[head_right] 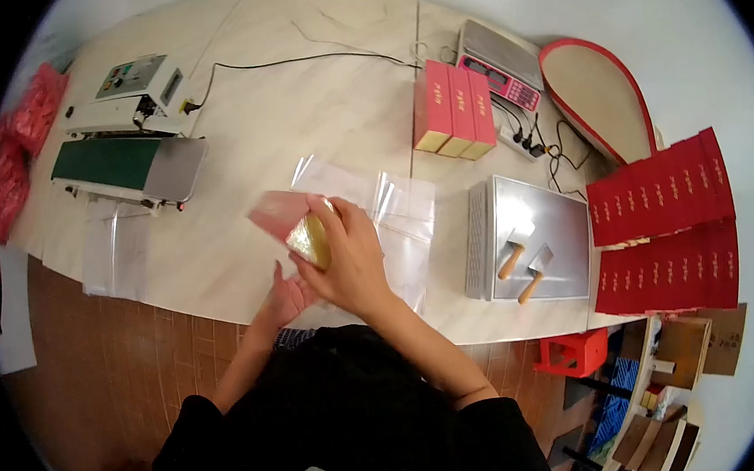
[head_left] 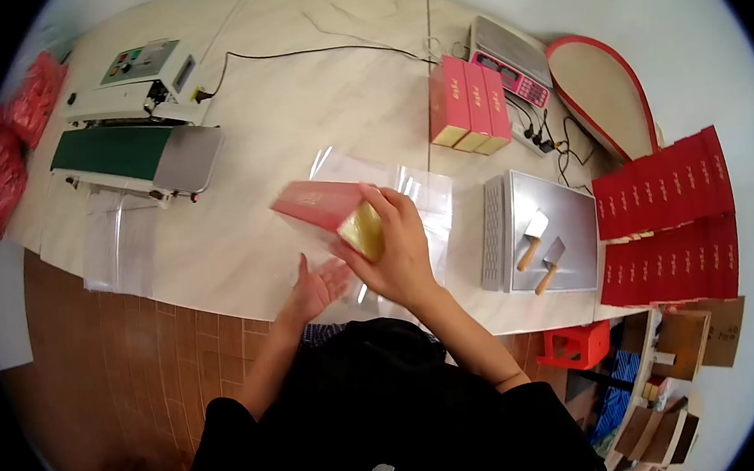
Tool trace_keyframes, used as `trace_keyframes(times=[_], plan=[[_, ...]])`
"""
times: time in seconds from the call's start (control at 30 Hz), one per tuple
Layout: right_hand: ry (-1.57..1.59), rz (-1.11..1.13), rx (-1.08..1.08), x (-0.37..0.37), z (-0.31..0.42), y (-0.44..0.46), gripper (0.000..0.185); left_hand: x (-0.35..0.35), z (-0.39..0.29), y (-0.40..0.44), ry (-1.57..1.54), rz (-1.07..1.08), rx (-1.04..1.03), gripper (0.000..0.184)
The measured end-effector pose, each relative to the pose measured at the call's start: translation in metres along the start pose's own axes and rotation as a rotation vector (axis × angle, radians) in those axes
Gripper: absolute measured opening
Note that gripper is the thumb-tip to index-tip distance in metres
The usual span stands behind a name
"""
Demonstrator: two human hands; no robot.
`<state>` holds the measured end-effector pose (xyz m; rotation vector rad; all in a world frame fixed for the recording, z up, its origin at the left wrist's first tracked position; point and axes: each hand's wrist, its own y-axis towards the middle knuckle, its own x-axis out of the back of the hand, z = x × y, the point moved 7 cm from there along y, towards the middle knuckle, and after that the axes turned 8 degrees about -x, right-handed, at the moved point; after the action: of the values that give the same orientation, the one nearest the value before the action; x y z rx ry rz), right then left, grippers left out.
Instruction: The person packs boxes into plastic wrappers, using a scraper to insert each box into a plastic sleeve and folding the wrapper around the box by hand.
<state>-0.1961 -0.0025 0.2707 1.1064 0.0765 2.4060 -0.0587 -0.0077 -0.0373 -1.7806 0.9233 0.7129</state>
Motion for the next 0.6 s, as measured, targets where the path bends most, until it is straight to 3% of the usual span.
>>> trace_keyframes(times=[0.1, 0.13, 0.17, 0.23, 0.3, 0.37, 0.47, 0.53, 0.6], plan=[[0.218, -0.168, 0.115, 0.022, 0.005, -0.028, 0.086, -0.050, -0.085, -0.016, -0.202, 0.144, -0.455, 0.104], [0.260, -0.111, 0.060, 0.018, -0.004, -0.040, 0.086, -0.056, -0.119, -0.023, -0.199, 0.241, -0.585, 0.103], [0.280, -0.047, 0.011, 0.017, -0.017, -0.052, 0.087, -0.073, -0.125, -0.018, -0.213, 0.252, -0.570, 0.103], [0.218, -0.007, -0.037, 0.010, -0.044, -0.072, 0.088, -0.064, -0.141, -0.023, -0.172, -0.231, -0.705, 0.101], [-0.014, 0.039, -0.145, -0.014, -0.076, -0.085, 0.090, -0.074, -0.151, -0.027, -0.059, -0.138, -0.691, 0.099], [0.024, 0.036, -0.191, -0.038, -0.096, -0.085, 0.090, -0.071, -0.149, -0.017, 0.217, -0.014, -0.769, 0.096], [0.277, 0.125, -0.337, -0.067, -0.121, -0.072, 0.088, -0.056, -0.127, -0.002, 0.485, -0.112, -0.758, 0.101], [0.336, 0.069, -0.276, -0.070, -0.119, -0.056, 0.087, -0.091, -0.136, -0.009, 0.977, -0.076, -0.998, 0.111], [0.339, 0.026, -0.184, -0.069, -0.115, -0.046, 0.085, -0.116, -0.140, -0.016, 0.972, -0.073, -1.012, 0.115]])
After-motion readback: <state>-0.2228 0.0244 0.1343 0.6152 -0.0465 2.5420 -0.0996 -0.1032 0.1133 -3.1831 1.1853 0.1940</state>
